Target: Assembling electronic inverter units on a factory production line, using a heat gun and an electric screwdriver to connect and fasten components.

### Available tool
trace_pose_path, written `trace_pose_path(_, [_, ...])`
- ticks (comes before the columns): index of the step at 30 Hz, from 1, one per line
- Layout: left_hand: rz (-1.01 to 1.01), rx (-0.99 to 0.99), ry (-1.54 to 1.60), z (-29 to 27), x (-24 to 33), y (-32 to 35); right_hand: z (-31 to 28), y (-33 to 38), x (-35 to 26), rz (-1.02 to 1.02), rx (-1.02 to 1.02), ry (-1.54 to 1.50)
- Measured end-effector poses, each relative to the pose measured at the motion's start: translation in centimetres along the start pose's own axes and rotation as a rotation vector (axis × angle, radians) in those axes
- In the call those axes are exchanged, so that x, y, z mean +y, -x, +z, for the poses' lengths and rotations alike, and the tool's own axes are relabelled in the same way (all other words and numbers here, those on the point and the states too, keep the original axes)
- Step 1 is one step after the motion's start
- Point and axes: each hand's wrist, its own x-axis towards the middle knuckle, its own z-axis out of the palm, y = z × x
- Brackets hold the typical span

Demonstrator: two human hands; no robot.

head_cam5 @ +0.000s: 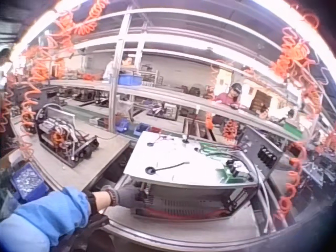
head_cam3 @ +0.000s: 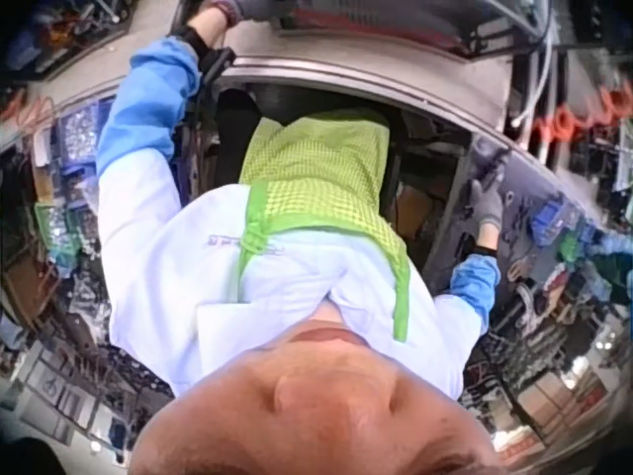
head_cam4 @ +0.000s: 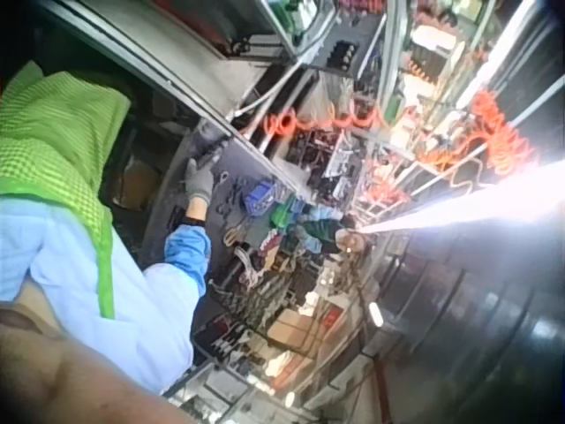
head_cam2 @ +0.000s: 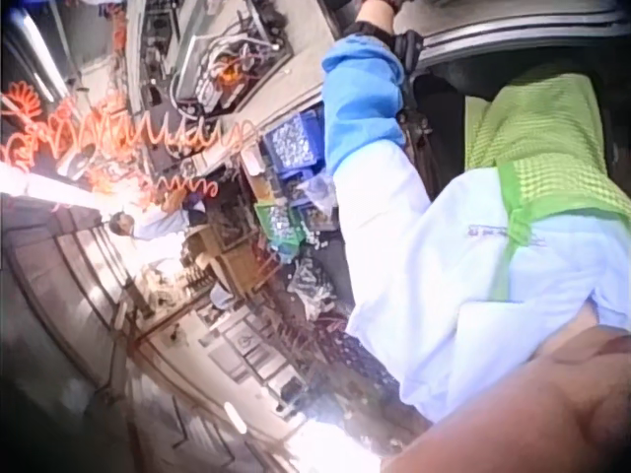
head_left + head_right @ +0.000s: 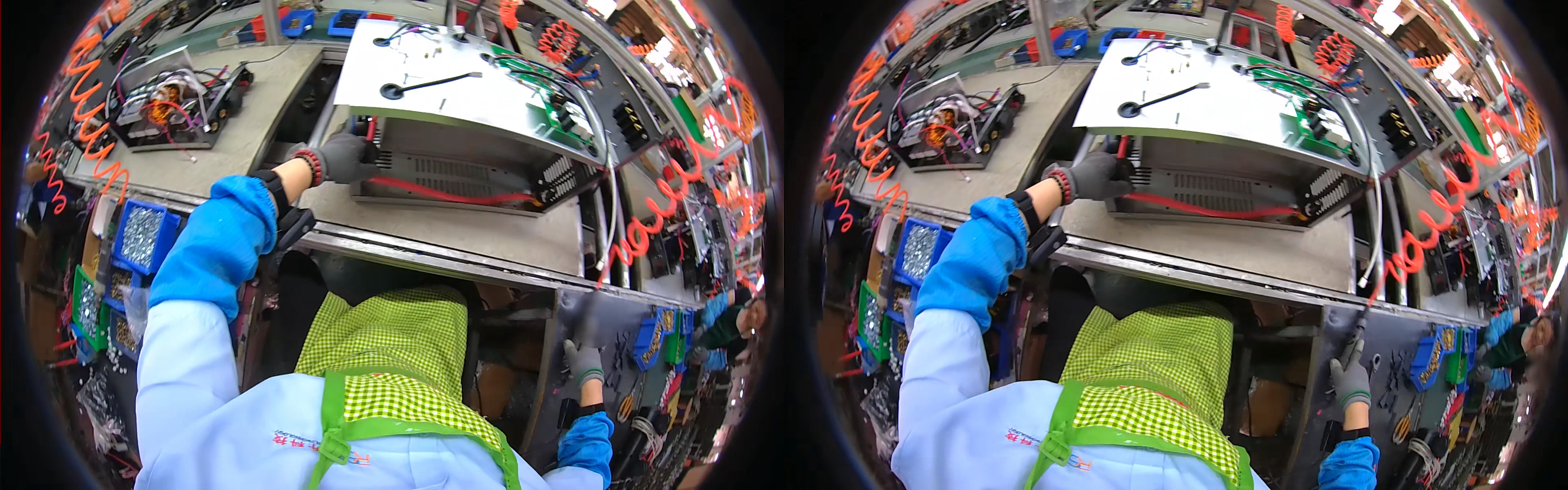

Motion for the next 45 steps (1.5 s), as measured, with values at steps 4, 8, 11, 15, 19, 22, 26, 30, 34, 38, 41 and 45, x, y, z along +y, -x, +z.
trace_pose_path(4, [-0.028, -0.030, 0.031, -0.3, 0.0, 0.1, -0.1, -1.8, 1.9, -0.230, -0.043, -0.114])
trace_pose_path(8, [-0.042, -0.016, 0.027, 0.7, -0.5, 0.1, -3.4, -1.2, 0.1, -0.453, 0.076, 0.535])
trace_pose_path(11, [-0.094, -0.063, 0.058, 0.7, -0.8, -0.2, -0.7, -5.4, 3.8, -0.851, 0.370, 0.621])
trace_pose_path(15, [-0.063, -0.059, 0.077, -0.3, 0.1, 0.5, -2.4, -7.4, 0.8, -1.055, 0.367, 0.522])
trace_pose_path(19, [-0.014, 0.015, 0.112, 0.8, -0.9, 0.2, -6.0, -2.8, -8.0, -1.018, 0.201, 0.223])
trace_pose_path(22, [-0.022, -0.048, 0.113, 0.4, -0.8, 0.2, -4.3, 0.4, -15.9, -0.933, 0.059, -0.057])
trace_pose_path(26, [-0.073, -0.019, 0.148, 0.8, -0.8, -0.1, 3.6, 2.9, -23.4, -0.658, -0.535, -0.783])
trace_pose_path(30, [-0.044, -0.022, 0.069, 0.6, -0.6, -0.5, 9.9, 4.8, -27.9, -0.514, -0.648, -1.231])
trace_pose_path(34, [-0.059, -0.040, 0.054, 0.6, -0.5, -0.5, 10.8, 6.0, -30.7, -0.532, -0.647, -1.232])
trace_pose_path(38, [-0.042, -0.047, 0.034, 0.7, -0.7, -0.7, 12.0, 5.6, -31.4, -0.557, -0.582, -1.240])
trace_pose_path(41, [-0.035, -0.057, 0.020, 0.7, -1.3, -0.6, 12.6, 6.1, -32.0, -0.554, -0.548, -1.262])
trace_pose_path(45, [-0.057, -0.081, 0.031, 0.5, -0.8, -0.6, 12.1, 6.4, -32.1, -0.520, -0.534, -1.224])
